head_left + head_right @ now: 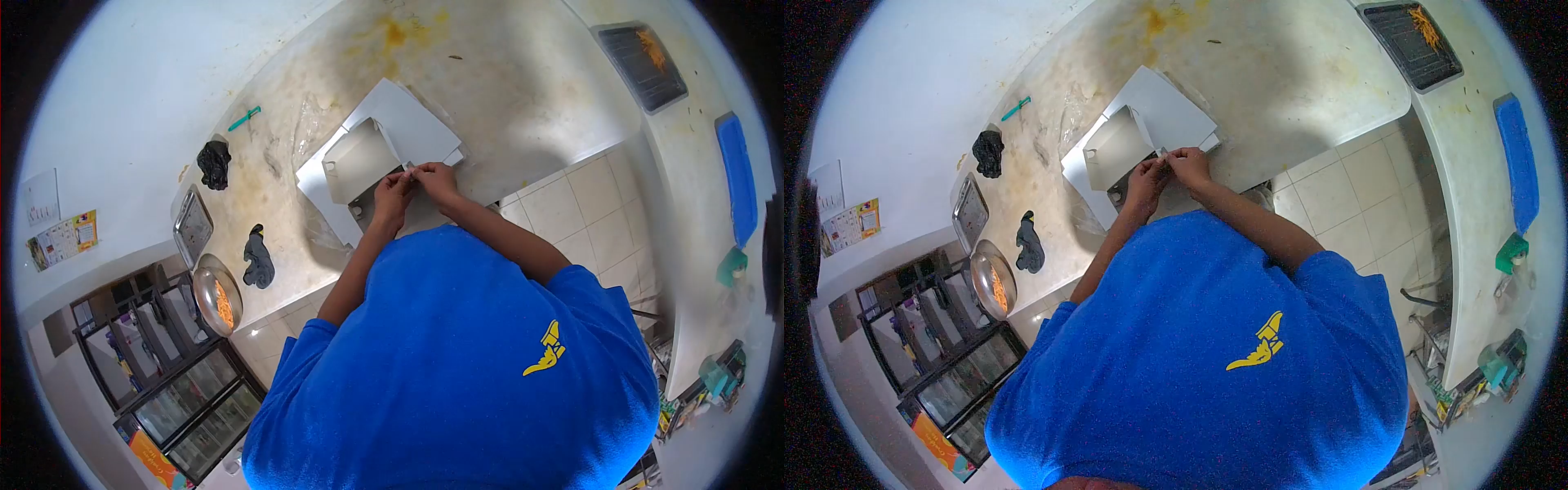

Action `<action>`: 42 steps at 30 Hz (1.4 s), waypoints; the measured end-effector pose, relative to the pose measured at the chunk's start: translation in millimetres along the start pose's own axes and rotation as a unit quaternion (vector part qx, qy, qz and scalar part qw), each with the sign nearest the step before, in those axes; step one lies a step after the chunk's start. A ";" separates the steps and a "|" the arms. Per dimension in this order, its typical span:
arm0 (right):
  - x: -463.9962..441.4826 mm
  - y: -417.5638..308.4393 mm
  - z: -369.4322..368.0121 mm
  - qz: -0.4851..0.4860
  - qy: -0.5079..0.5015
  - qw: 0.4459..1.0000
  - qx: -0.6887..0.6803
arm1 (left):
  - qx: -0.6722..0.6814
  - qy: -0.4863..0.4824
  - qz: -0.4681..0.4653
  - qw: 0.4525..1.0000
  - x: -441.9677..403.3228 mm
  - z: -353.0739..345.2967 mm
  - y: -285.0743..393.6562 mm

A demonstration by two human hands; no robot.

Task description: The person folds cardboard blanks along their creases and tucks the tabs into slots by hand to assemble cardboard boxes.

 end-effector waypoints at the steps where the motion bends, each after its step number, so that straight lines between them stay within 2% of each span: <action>1: 0.4 -4.9 2.1 0.010 0.013 1.000 0.026 | 0.002 0.001 -0.006 1.000 -1.5 1.8 0.9; 4: 11.8 -39.8 0.7 0.098 -0.016 0.988 0.122 | -0.001 0.024 -0.042 0.999 1.2 5.5 14.5; 6: 10.8 -25.8 -6.1 0.059 -0.040 0.997 0.025 | -0.034 0.057 -0.079 0.995 9.6 6.7 25.7; 8: 13.5 -9.8 -18.7 0.028 -0.060 0.996 -0.065 | -0.219 0.094 -0.166 0.957 29.4 -0.4 50.7; 9: 11.1 -3.3 -25.4 0.027 -0.068 0.992 -0.105 | -0.308 0.106 -0.214 0.921 33.4 -11.6 66.7; 10: 8.5 -3.9 -26.8 0.026 -0.073 0.987 -0.144 | -0.369 0.100 -0.231 0.895 32.1 -19.7 73.0; 12: 10.9 -2.8 -30.6 0.034 -0.131 0.989 -0.058 | -0.481 0.093 -0.255 0.834 35.9 -25.9 73.1; 13: 13.8 -2.5 -34.5 0.034 -0.163 0.986 -0.016 | -0.499 0.091 -0.324 0.799 43.2 -28.6 76.0; 15: 17.8 -20.3 -20.5 0.151 -0.184 0.946 0.219 | -0.530 0.095 -0.448 0.714 64.3 -27.2 72.6; 16: 23.4 -30.7 -17.3 0.206 -0.192 0.901 0.329 | -0.528 0.089 -0.436 0.723 69.2 -25.5 70.1; 19: 41.2 -85.5 -11.0 0.388 -0.130 0.827 0.385 | -0.510 0.087 -0.405 0.754 74.9 -18.7 62.4; 22: 58.2 -116.7 -28.2 0.429 -0.118 0.719 0.533 | -0.469 0.115 -0.394 0.782 69.3 -10.6 61.2; 24: 56.0 -123.0 -38.0 0.442 -0.114 0.701 0.548 | -0.447 0.129 -0.403 0.788 69.0 -8.6 65.4; 25: 54.4 -125.1 -42.7 0.450 -0.113 0.692 0.553 | -0.449 0.134 -0.417 0.779 70.0 -8.9 67.3; 28: 48.4 -124.2 -56.9 0.529 -0.088 0.619 0.574 | -0.463 0.148 -0.460 0.744 71.2 -8.3 70.9; 30: 41.7 -117.5 -61.0 0.530 -0.108 0.609 0.580 | -0.478 0.151 -0.497 0.708 72.8 -11.5 73.8; 36: 35.2 -112.8 -65.3 0.527 -0.174 0.621 0.553 | -0.506 0.203 -0.479 0.689 66.4 -9.0 71.3; 39: 36.2 -109.4 -65.6 0.546 -0.189 0.608 0.544 | -0.478 0.173 -0.521 0.685 73.4 -11.0 74.1; 42: 40.0 -102.4 -68.2 0.563 -0.188 0.590 0.548 | -0.481 0.166 -0.511 0.693 74.9 -12.4 75.1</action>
Point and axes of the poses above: each hand's wrist, its own x-axis away from the middle knuckle, its own z-axis out of the back of the hand, y = z × x, the point moved 10 cm from there along -x, towards the middle knuckle, and after that the axes turned 11 degrees about z, right-handed, at the moved point
